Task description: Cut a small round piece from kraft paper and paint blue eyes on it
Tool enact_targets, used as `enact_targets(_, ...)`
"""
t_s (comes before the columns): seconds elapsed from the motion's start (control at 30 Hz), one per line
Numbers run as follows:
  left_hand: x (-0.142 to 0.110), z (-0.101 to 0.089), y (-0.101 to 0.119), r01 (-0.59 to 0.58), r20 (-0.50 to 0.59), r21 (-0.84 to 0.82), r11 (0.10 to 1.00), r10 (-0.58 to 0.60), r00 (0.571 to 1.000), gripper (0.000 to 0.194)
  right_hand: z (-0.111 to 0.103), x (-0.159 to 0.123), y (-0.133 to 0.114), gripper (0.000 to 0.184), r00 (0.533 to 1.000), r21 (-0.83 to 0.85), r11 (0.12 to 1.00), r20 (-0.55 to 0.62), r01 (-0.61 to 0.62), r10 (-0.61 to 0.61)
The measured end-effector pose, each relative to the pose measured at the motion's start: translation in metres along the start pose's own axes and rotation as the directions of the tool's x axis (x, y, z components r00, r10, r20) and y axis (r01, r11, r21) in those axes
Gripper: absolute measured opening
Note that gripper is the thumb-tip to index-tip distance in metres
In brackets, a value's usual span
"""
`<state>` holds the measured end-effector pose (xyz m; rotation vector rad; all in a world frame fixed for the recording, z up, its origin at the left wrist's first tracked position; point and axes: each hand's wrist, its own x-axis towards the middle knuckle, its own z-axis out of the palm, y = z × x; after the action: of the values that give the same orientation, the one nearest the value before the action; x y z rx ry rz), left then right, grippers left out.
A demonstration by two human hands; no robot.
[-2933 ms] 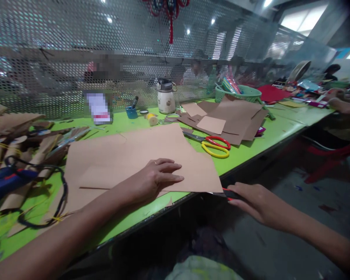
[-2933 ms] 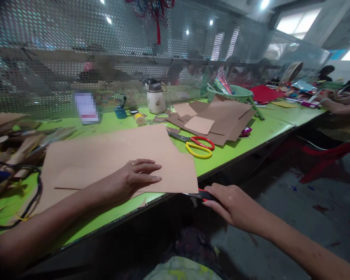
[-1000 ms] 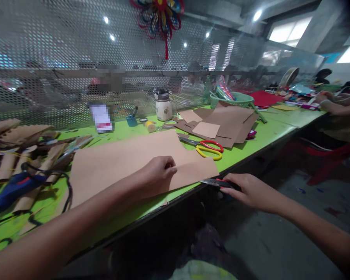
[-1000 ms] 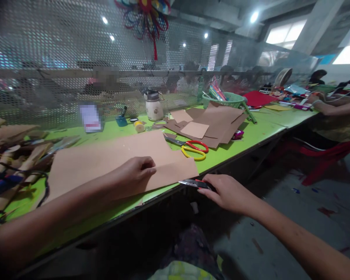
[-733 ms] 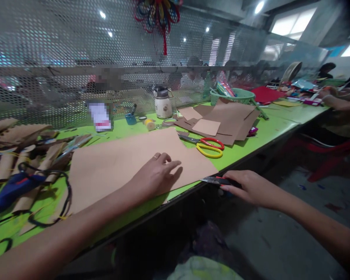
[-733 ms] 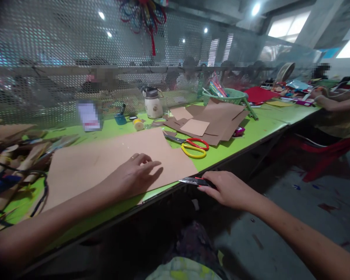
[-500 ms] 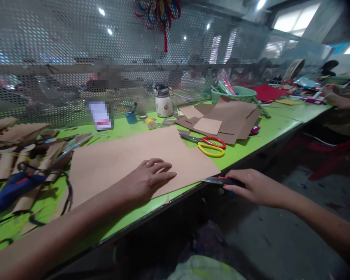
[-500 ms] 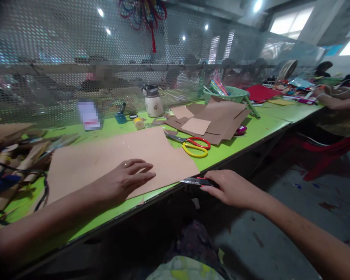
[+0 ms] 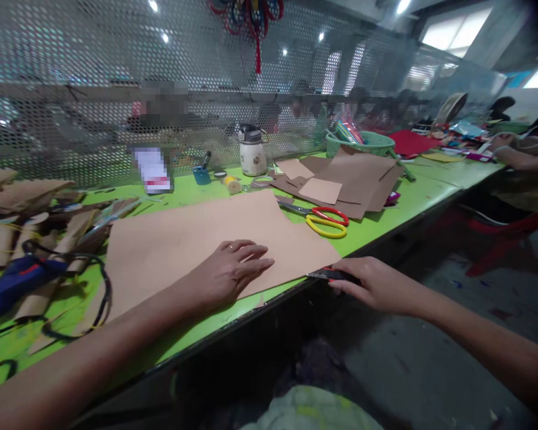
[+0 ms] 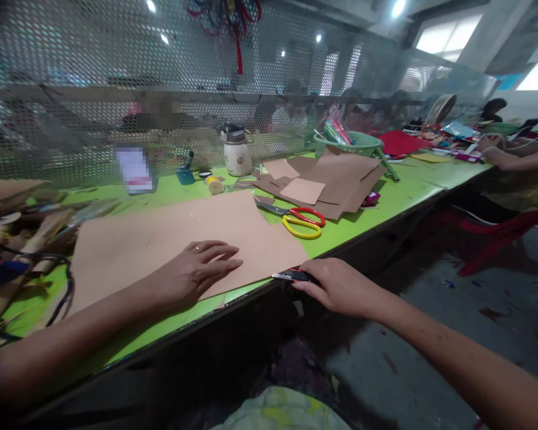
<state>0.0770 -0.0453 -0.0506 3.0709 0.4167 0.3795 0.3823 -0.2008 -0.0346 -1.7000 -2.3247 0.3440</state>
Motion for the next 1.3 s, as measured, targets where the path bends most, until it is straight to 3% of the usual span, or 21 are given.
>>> enact_targets(0.37, -0.001, 0.003, -0.001, -0.014, -0.013, 0.012, 1.0, 0.014, 1.0, 0.037, 0.0, -0.014, -0.003, 0.036, 1.0, 0.017, 1.0, 0.013, -0.024, 0.024)
enact_targets(0.7, 0.0, 0.0, 0.001, -0.013, -0.017, 0.016, 1.0, 0.014, 1.0, 0.037, 0.005, 0.014, -0.033, 0.037, 0.995, 0.035, 0.999, 0.1, 0.016, -0.02)
enact_targets(1.13, 0.0, 0.003, 0.001, -0.018, -0.059, 0.004, 1.0, 0.018, 0.998, 0.037, 0.013, 0.022, -0.06, 0.039, 0.993, 0.018, 0.999, 0.113, -0.028, 0.025)
enact_targets(1.3, 0.003, 0.002, 0.005, -0.032, -0.077, 0.035, 0.999, 0.034, 0.996, 0.033, 0.013, 0.018, -0.058, 0.038, 0.995, 0.038, 0.999, 0.098, -0.034, 0.03)
